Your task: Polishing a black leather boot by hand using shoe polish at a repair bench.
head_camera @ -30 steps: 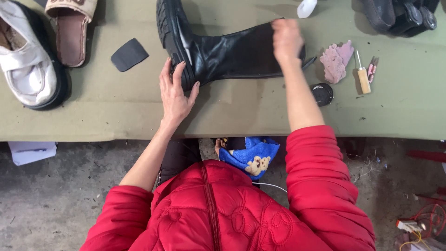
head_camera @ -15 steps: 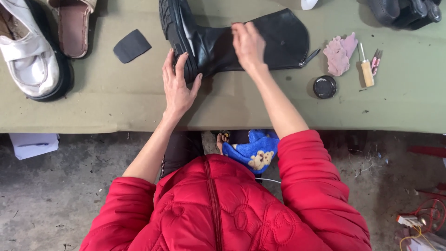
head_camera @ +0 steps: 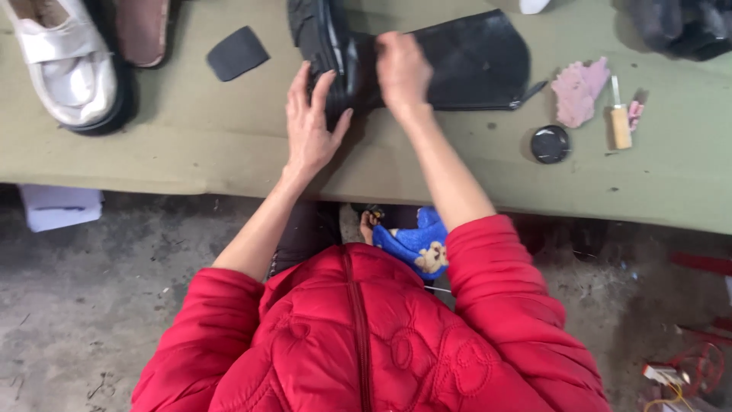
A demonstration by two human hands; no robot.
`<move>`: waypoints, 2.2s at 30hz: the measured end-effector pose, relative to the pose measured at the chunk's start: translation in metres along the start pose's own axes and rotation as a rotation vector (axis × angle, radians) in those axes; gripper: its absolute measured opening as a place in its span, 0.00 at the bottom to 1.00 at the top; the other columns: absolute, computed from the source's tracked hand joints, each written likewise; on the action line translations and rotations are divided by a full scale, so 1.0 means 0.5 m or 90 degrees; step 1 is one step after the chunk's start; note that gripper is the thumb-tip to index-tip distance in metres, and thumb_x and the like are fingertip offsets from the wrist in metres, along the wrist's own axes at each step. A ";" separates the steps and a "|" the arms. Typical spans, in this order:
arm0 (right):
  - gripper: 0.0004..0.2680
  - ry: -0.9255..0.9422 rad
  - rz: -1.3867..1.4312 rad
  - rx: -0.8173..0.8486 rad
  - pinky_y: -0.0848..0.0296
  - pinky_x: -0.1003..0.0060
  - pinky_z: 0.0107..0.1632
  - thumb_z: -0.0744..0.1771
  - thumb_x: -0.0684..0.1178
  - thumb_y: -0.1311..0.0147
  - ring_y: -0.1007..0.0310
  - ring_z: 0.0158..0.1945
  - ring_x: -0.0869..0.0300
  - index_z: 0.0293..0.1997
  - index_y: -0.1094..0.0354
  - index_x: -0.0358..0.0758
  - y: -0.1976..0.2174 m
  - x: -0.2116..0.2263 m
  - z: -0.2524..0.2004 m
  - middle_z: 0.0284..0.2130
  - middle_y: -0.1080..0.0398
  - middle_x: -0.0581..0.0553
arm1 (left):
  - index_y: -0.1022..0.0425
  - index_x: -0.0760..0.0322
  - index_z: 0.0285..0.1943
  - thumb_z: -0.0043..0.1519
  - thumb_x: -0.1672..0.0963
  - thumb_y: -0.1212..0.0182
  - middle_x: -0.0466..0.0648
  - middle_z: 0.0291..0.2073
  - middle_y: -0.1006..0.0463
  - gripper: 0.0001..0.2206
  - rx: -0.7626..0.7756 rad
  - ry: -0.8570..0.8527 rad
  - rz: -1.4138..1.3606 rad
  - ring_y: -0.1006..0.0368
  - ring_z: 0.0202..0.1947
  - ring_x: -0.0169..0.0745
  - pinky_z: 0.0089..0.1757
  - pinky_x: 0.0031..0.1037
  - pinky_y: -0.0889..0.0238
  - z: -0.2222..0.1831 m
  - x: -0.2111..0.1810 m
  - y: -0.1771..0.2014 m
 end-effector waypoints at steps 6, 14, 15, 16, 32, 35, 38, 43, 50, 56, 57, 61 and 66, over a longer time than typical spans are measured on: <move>0.02 -0.146 0.034 -0.131 0.28 0.56 0.35 0.67 0.54 0.44 0.22 0.33 0.55 0.40 0.27 0.59 0.050 0.023 0.023 0.30 0.23 0.55 | 0.44 0.54 0.75 0.68 0.55 0.32 0.62 0.74 0.49 0.29 0.016 0.016 -0.012 0.43 0.71 0.69 0.59 0.52 0.37 0.001 -0.006 -0.012; 0.10 0.000 -0.138 -0.029 0.29 0.51 0.33 0.61 0.37 0.41 0.28 0.36 0.48 0.42 0.28 0.48 -0.011 -0.047 0.020 0.37 0.27 0.46 | 0.44 0.53 0.76 0.68 0.55 0.32 0.59 0.76 0.51 0.29 0.016 0.018 -0.021 0.43 0.72 0.66 0.62 0.52 0.38 0.001 -0.003 -0.010; 0.10 0.001 -0.140 -0.031 0.29 0.51 0.33 0.61 0.37 0.41 0.28 0.36 0.48 0.42 0.28 0.48 0.019 -0.019 0.020 0.37 0.27 0.46 | 0.44 0.53 0.76 0.68 0.55 0.32 0.59 0.76 0.51 0.29 0.015 0.016 -0.022 0.43 0.72 0.66 0.62 0.52 0.38 0.002 -0.002 -0.011; 0.06 -0.032 -0.049 -0.040 0.27 0.54 0.34 0.65 0.41 0.45 0.25 0.36 0.53 0.42 0.30 0.49 0.049 0.007 0.020 0.38 0.27 0.48 | 0.43 0.53 0.75 0.68 0.55 0.31 0.60 0.75 0.51 0.29 0.012 0.016 -0.014 0.43 0.72 0.66 0.62 0.52 0.39 0.004 -0.002 -0.012; 0.12 -0.148 -0.177 -0.076 0.28 0.59 0.34 0.58 0.41 0.42 0.24 0.33 0.57 0.41 0.24 0.52 0.102 -0.304 -0.044 0.35 0.26 0.51 | 0.44 0.54 0.76 0.70 0.55 0.33 0.62 0.75 0.50 0.28 0.018 0.013 -0.030 0.45 0.73 0.68 0.64 0.54 0.42 0.008 -0.017 0.001; 0.08 -0.246 -0.214 -0.069 0.30 0.47 0.33 0.61 0.41 0.43 0.26 0.27 0.45 0.37 0.30 0.55 0.143 -0.330 -0.054 0.32 0.30 0.49 | 0.43 0.54 0.75 0.69 0.55 0.32 0.63 0.74 0.50 0.28 0.016 0.013 -0.032 0.44 0.72 0.68 0.63 0.54 0.41 0.008 -0.017 -0.003; 0.14 -0.292 0.140 -0.050 0.23 0.74 0.38 0.60 0.38 0.46 0.18 0.37 0.66 0.44 0.23 0.52 0.153 -0.092 -0.019 0.36 0.19 0.57 | 0.43 0.56 0.75 0.69 0.55 0.31 0.63 0.74 0.50 0.28 0.015 -0.001 -0.017 0.46 0.73 0.70 0.63 0.56 0.41 0.008 -0.013 -0.004; 0.08 -0.006 0.044 0.019 0.28 0.52 0.37 0.64 0.43 0.47 0.24 0.38 0.48 0.46 0.29 0.49 0.027 0.038 -0.061 0.36 0.27 0.47 | 0.43 0.55 0.77 0.70 0.55 0.31 0.61 0.75 0.51 0.29 0.036 0.002 -0.013 0.46 0.74 0.67 0.65 0.54 0.42 0.007 -0.014 -0.003; 0.12 -0.050 -0.141 -0.010 0.26 0.51 0.33 0.61 0.40 0.45 0.24 0.35 0.51 0.46 0.27 0.52 0.108 -0.145 -0.082 0.37 0.27 0.49 | 0.43 0.56 0.75 0.69 0.55 0.31 0.61 0.74 0.50 0.29 0.014 0.008 -0.024 0.44 0.73 0.67 0.65 0.54 0.41 0.004 -0.004 -0.011; 0.07 -0.267 -0.200 -0.013 0.29 0.44 0.36 0.64 0.42 0.47 0.25 0.32 0.40 0.42 0.29 0.51 0.186 -0.278 -0.113 0.36 0.29 0.43 | 0.43 0.56 0.76 0.70 0.55 0.31 0.62 0.75 0.51 0.28 0.007 -0.008 -0.014 0.45 0.73 0.66 0.65 0.53 0.40 0.006 -0.012 -0.007; 0.07 -0.266 -0.200 -0.011 0.29 0.44 0.36 0.64 0.42 0.47 0.25 0.32 0.40 0.42 0.29 0.51 0.180 -0.225 -0.104 0.36 0.29 0.43 | 0.43 0.56 0.76 0.70 0.55 0.31 0.62 0.75 0.51 0.28 0.007 -0.006 -0.014 0.45 0.73 0.66 0.65 0.53 0.40 0.004 -0.011 -0.008; 0.09 -0.124 0.110 0.029 0.26 0.64 0.37 0.63 0.43 0.48 0.21 0.33 0.60 0.42 0.24 0.50 0.126 -0.010 -0.075 0.33 0.20 0.53 | 0.43 0.56 0.76 0.70 0.55 0.31 0.61 0.75 0.50 0.28 0.018 0.007 0.005 0.44 0.73 0.67 0.63 0.52 0.39 0.007 -0.009 -0.012; 0.04 -0.066 0.051 0.119 0.31 0.48 0.28 0.69 0.46 0.49 0.23 0.37 0.44 0.48 0.34 0.47 0.067 0.071 -0.113 0.37 0.27 0.45 | 0.43 0.56 0.76 0.70 0.55 0.30 0.60 0.75 0.51 0.29 0.025 0.003 0.010 0.46 0.74 0.66 0.65 0.52 0.40 0.003 -0.006 -0.010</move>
Point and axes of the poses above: each hand's wrist, its own z-axis towards the middle knuckle, its own y-axis out of the back of the hand, x = y × z, the point moved 1 cm from there along z, towards the middle knuckle
